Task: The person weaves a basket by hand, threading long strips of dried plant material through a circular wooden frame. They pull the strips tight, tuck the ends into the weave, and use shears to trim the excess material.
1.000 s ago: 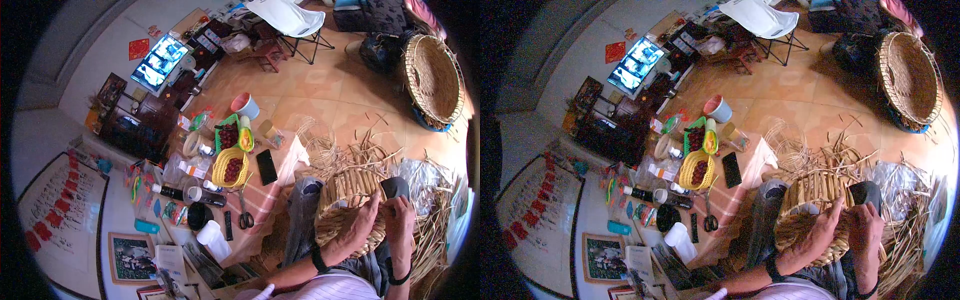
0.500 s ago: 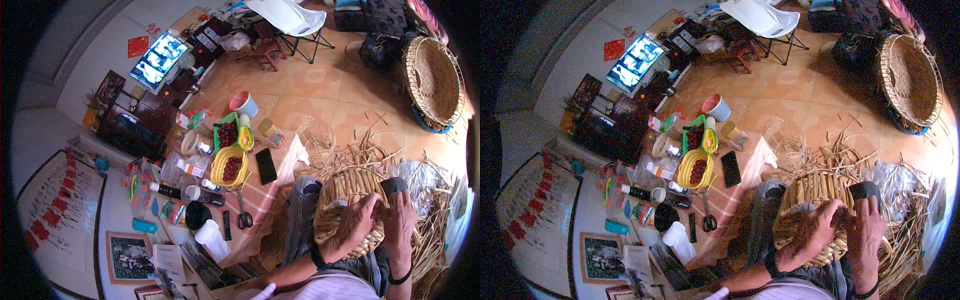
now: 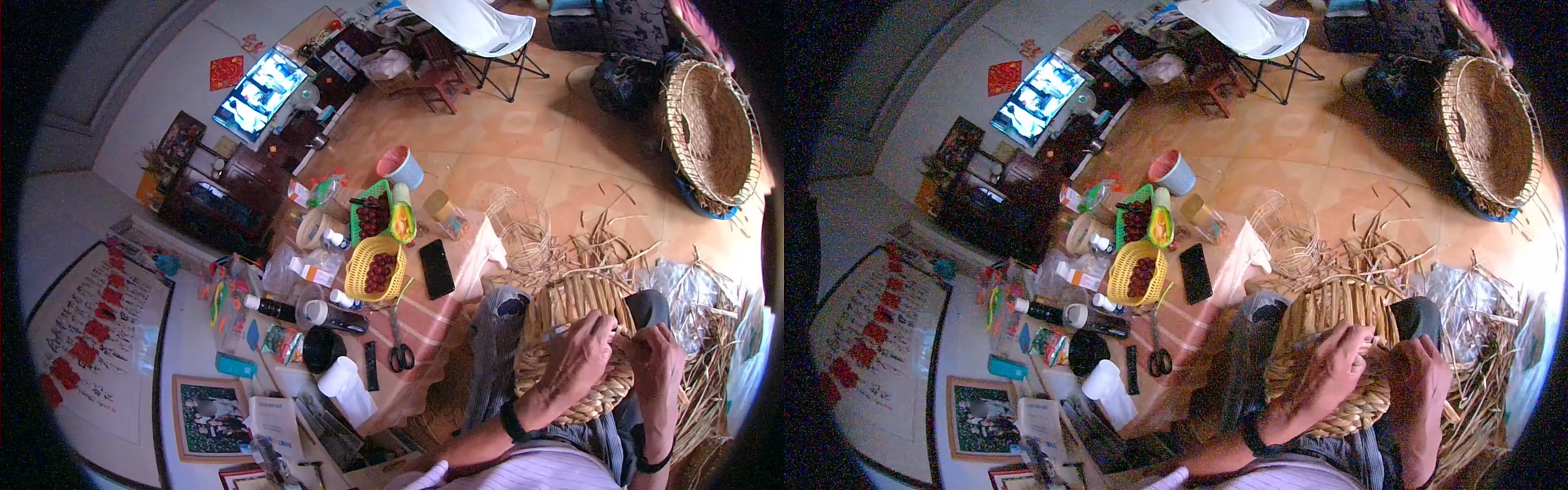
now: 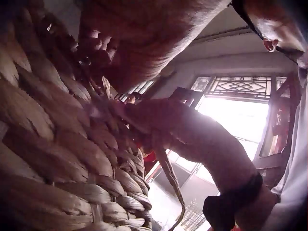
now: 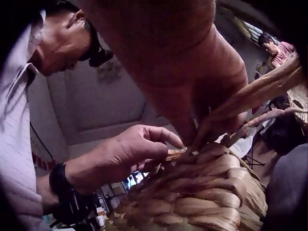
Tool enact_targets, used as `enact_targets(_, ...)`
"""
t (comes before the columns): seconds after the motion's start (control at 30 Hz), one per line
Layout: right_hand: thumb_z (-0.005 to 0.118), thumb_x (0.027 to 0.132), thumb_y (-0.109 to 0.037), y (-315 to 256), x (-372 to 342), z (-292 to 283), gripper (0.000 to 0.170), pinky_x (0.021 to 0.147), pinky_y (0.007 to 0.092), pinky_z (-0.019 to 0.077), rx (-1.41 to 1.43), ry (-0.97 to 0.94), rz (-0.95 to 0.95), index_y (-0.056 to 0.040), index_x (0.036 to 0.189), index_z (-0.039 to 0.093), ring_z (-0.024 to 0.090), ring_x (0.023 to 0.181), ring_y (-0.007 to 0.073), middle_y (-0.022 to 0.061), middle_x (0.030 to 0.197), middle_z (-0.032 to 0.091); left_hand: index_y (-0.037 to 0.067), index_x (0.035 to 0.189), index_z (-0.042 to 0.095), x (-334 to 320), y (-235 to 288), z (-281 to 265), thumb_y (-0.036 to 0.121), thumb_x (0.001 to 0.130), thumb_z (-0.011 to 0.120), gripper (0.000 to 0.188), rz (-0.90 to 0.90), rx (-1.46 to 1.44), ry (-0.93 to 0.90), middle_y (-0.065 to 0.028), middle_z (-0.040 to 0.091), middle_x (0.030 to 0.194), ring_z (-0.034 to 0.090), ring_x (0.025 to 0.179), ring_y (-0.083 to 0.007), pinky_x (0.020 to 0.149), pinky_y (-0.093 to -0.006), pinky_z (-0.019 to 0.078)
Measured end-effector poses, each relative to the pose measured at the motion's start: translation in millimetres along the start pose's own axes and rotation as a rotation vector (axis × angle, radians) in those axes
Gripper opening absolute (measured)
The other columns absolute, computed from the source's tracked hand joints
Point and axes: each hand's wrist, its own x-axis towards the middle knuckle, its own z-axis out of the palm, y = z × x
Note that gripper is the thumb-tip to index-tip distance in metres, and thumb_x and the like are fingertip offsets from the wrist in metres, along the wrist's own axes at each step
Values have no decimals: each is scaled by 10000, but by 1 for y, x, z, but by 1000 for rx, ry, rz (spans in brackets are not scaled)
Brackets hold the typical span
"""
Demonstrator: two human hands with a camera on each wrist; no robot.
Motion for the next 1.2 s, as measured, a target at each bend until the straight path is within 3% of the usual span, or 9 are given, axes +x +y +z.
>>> enact_targets(0.4,847,874,-122,5,5,5,195,676,498,535,-46,26,-13,-59,919,668,674,793,439,159,898,634,58,1190,688,-1,-10,-83,-82,811,688,405,-132,150,89,-174,707,1029,703,883,-400,785,-454,581)
enact_targets(0.67,817,897,-105,11,7,-12,194,729,471,533,109,-181,110,-39,909,635,609,806,410,168,894,590,39,1199,698,-13,-4,-111,-69,961,663,264,-461,-227,29,-5,690,998,671,869,-76,766,-263,573)
enact_targets(0.7,806,886,-80,10,11,-21,170,777,499,519,-16,-113,-139,-42,930,647,601,865,418,167,914,594,30,1204,691,-12,0,-110,-90,953,656,280,-433,-270,76,-11,690,1005,674,873,-83,789,-256,570)
enact_targets(0.8,815,884,-109,-9,22,-23,217,825,508,526,26,16,-232,-34,1049,697,618,976,420,165,984,628,4,1216,668,-5,18,-110,-132,932,656,315,-339,-325,131,-23,687,1034,676,908,-90,840,-243,555)
enact_targets(0.83,789,906,-20,-22,27,-27,285,959,461,557,74,-55,-210,-28,1188,755,694,1096,389,153,1140,738,-2,1208,660,-1,23,-109,-138,926,660,313,-290,-351,128,-27,686,1039,674,920,-92,845,-243,553)
enact_targets(0.93,731,1041,-154,-42,41,-9,303,922,468,565,515,-225,-350,-8,1304,693,709,1073,406,194,1141,731,-5,1228,620,7,33,-103,-136,932,680,329,-236,-450,86,-41,683,1050,670,937,-89,841,-243,553)
enact_targets(1.0,765,1036,-172,-57,39,-3,296,883,419,568,774,-372,-239,12,1262,711,727,1014,333,178,1092,744,1,1246,605,9,38,-103,-122,945,691,336,-242,-513,79,-45,685,1054,669,936,-88,836,-246,559)
enact_targets(1.13,848,978,-157,-38,35,-1,244,799,346,549,708,-171,-153,23,1121,767,699,888,211,125,963,754,4,1317,581,11,23,-86,-54,1032,664,302,-322,-488,-53,-82,723,1103,685,936,-119,832,-266,586)
enact_targets(1.2,839,981,-133,-28,26,-4,222,735,330,538,804,-183,50,8,1139,772,686,837,194,128,965,756,26,1354,623,4,11,-74,-43,1065,640,298,-235,-82,-80,-106,780,1119,738,944,-163,835,-325,600)
